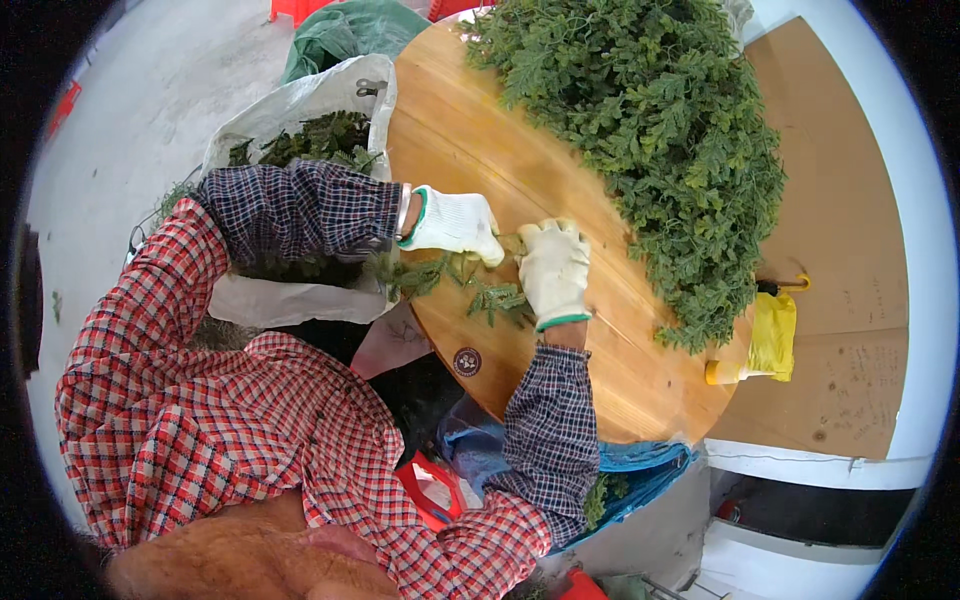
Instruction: Packing green leafy plants into a white sack from a wooden board
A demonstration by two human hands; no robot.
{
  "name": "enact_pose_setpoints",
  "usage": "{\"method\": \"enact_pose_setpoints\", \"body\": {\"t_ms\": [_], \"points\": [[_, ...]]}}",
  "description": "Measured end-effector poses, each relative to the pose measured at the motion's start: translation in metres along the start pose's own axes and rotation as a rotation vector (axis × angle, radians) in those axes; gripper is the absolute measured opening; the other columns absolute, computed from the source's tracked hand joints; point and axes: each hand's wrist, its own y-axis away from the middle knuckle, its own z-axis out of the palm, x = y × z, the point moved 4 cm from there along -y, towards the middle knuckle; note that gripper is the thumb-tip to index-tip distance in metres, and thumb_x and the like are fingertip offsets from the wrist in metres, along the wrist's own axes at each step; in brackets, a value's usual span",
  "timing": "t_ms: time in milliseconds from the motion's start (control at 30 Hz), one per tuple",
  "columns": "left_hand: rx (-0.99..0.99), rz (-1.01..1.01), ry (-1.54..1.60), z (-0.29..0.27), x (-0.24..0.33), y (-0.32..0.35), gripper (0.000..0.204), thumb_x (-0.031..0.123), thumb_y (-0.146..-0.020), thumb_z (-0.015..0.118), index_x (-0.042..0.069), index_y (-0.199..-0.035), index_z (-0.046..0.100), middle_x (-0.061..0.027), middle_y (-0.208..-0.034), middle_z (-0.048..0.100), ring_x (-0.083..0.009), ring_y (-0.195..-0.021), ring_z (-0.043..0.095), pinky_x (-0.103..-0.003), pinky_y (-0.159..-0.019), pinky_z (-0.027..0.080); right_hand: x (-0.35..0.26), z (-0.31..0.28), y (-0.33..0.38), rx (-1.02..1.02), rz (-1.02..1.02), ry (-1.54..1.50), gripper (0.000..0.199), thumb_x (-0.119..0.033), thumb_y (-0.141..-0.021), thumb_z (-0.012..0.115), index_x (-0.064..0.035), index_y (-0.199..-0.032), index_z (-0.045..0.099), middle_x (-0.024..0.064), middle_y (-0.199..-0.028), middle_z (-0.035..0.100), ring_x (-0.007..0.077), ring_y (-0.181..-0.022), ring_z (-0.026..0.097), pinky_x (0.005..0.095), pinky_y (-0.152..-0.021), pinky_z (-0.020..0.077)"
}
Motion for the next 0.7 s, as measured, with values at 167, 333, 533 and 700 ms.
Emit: {"method": "enact_pose_setpoints", "body": {"t_ms": [167,333,533,700], "points": [[-0.093,0.431,-0.211,0.006,0.047,0.044,0.039,0.036,-0.09,0.052,-0.001,-0.08,0.062,-0.0163,-0.067,0.06,-0.0245,-0.059,0.057,-0.035,-0.058,0.044,-0.025,-0.047,0.052,0.064,-0.018,0.17,0.007,-0.02,-0.072,0.062,-0.0152,-0.076,0.06,0.0044,-0.084,0.061,0.0251,-0.091,0.056,0.0397,-0.081,0.0398],[-0.294,0.713,-0.175,0.035,0.068,0.085,0.012,0.017,-0.083,0.053,0.008,-0.087,0.06,-0.008,-0.073,0.057,-0.0252,-0.065,0.059,-0.036,-0.057,0.046,-0.063,-0.077,0.115,-0.119,0.333,0.448,0.01,-0.014,-0.075,0.056,-0.009,-0.078,0.064,0.0088,-0.067,0.059,0.0294,-0.065,0.058,0.0375,-0.064,0.0423],[-0.037,0.888,-0.592,-0.016,0.1,0.073,0.026,0.009,-0.072,0.062,0.003,-0.096,0.055,-0.0079,-0.07,0.052,-0.0226,-0.057,0.056,-0.033,-0.054,0.047,0.038,-0.072,0.307,0.574,1.251,-0.18,0.032,-0.026,-0.091,0.054,0.004,-0.096,0.064,0.0195,-0.083,0.065,0.0313,-0.074,0.062,0.035,-0.069,0.0476],[0.262,0.746,-0.616,-0.036,0.053,0.012,0.048,0.013,-0.075,0.061,0.006,-0.12,0.047,-0.0101,-0.074,0.053,-0.0244,-0.07,0.06,-0.033,-0.064,0.048,0.068,-0.062,0.36,0.28,1.475,0.004,0.05,-0.041,-0.088,0.055,-0.0008,-0.118,0.053,0.0238,-0.105,0.062,0.0415,-0.098,0.058,0.046,-0.084,0.0444]]}}
